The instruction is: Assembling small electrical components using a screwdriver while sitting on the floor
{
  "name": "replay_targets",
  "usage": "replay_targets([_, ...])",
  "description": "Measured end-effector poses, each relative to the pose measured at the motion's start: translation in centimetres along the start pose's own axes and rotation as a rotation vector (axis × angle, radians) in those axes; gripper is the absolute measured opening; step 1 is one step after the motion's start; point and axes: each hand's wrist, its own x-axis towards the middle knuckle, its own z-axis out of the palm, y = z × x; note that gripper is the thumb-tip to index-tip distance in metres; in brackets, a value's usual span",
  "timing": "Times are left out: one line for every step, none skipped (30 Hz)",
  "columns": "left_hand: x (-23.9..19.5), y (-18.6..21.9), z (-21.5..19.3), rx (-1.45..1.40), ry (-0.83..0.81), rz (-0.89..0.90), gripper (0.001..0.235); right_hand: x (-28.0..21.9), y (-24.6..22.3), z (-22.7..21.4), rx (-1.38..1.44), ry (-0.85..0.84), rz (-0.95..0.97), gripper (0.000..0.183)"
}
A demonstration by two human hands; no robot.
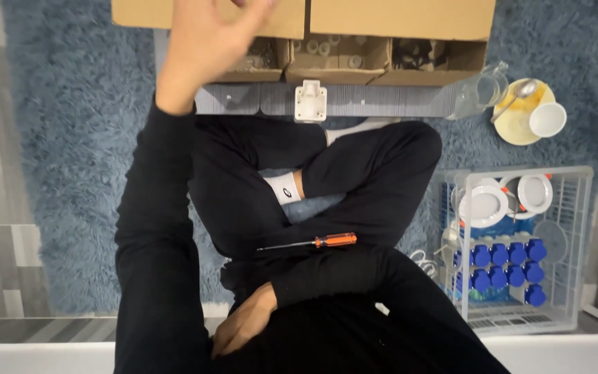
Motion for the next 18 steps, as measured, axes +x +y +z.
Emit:
replay_targets([-0.3, 1.3, 0.0, -0.088, -0.036, 0.013, 0.019, 0.2, 1.1, 0.3, -0.073, 0.008, 0.023, 0.059])
replay_targets([-0.5, 2.5, -0.2, -0.173, -0.07, 0.028, 0.019, 0.4, 2.1, 0.6, -0.149, 0.013, 0.046, 0.064])
replay_targets([-1.0, 3.2, -0.2, -0.177, -0.073, 0.02, 0.019, 0.3, 1.4, 0.4, -0.14, 0.015, 0.043, 0.064])
replay_targets([-1.4, 3.9, -0.2, -0.218, -0.098, 0.028, 0.023, 0.0, 0.7, 0.0, -0.147, 0.01, 0.032, 0.063])
replay_targets([-1.7, 4.6, -0.3, -0.26, -0.123, 0.036, 0.028, -0.3, 0.0, -0.4, -0.155, 0.005, 0.021, 0.063])
replay_targets([-2.1, 4.8, -0.4, -0.262, -0.124, 0.032, 0.028, -1.1, -2.7, -1.3, -0.15, 0.005, 0.02, 0.063])
replay_targets([-2.5, 5.1, -0.5, -0.302, -0.157, 0.011, 0.027, -2.0, -5.4, -2.2, -0.167, 0.05, 0.051, 0.055])
replay_targets([-3.0, 5.5, -0.6, -0.343, -0.189, -0.012, 0.026, -2.9, -8.1, -3.0, -0.181, 0.094, 0.084, 0.049])
replay_targets([-3.7, 5.3, -0.4, -0.346, -0.188, -0.018, 0.026, -5.0, -10.5, -3.9, -0.175, 0.094, 0.083, 0.049])
replay_targets([-4.3, 5.2, -0.2, -0.344, -0.19, -0.036, 0.026, -6.9, -13.0, -4.8, -0.19, 0.207, 0.042, 0.037])
replay_targets([-5.0, 5.1, 0.0, -0.342, -0.191, -0.053, 0.026, -8.8, -15.4, -5.8, -0.204, 0.319, 0.002, 0.031])
replay_targets([-5.9, 4.8, 0.4, -0.34, -0.188, -0.052, 0.026, -11.1, -17.1, -6.3, -0.206, 0.317, 0.004, 0.031])
replay_targets([-6.8, 4.5, 0.8, -0.344, -0.185, -0.095, 0.029, -13.5, -18.8, -6.8, -0.359, 0.592, 0.081, 0.02])
replay_targets([-7.8, 4.2, 1.4, -0.351, -0.185, -0.139, 0.032, -15.9, -20.5, -7.2, -0.509, 0.869, 0.16, 0.012])
replay_targets([-8.8, 3.5, 2.2, -0.353, -0.184, -0.14, 0.032, -18.1, -21.8, -7.4, -0.508, 0.869, 0.162, 0.012])
replay_targets([-9.8, 3.0, 3.0, -0.34, -0.18, -0.19, 0.04, -20.2, -23.0, -7.5, -0.689, 1.177, 0.289, 0.008])
replay_targets([-10.7, 2.5, 3.8, -0.327, -0.177, -0.24, 0.047, -22.3, -24.4, -7.5, -0.871, 1.481, 0.421, 0.006])
replay_targets([-11.4, 2.2, 4.9, -0.326, -0.177, -0.225, 0.047, -24.9, -23.3, -7.4, -0.885, 1.488, 0.417, 0.006])
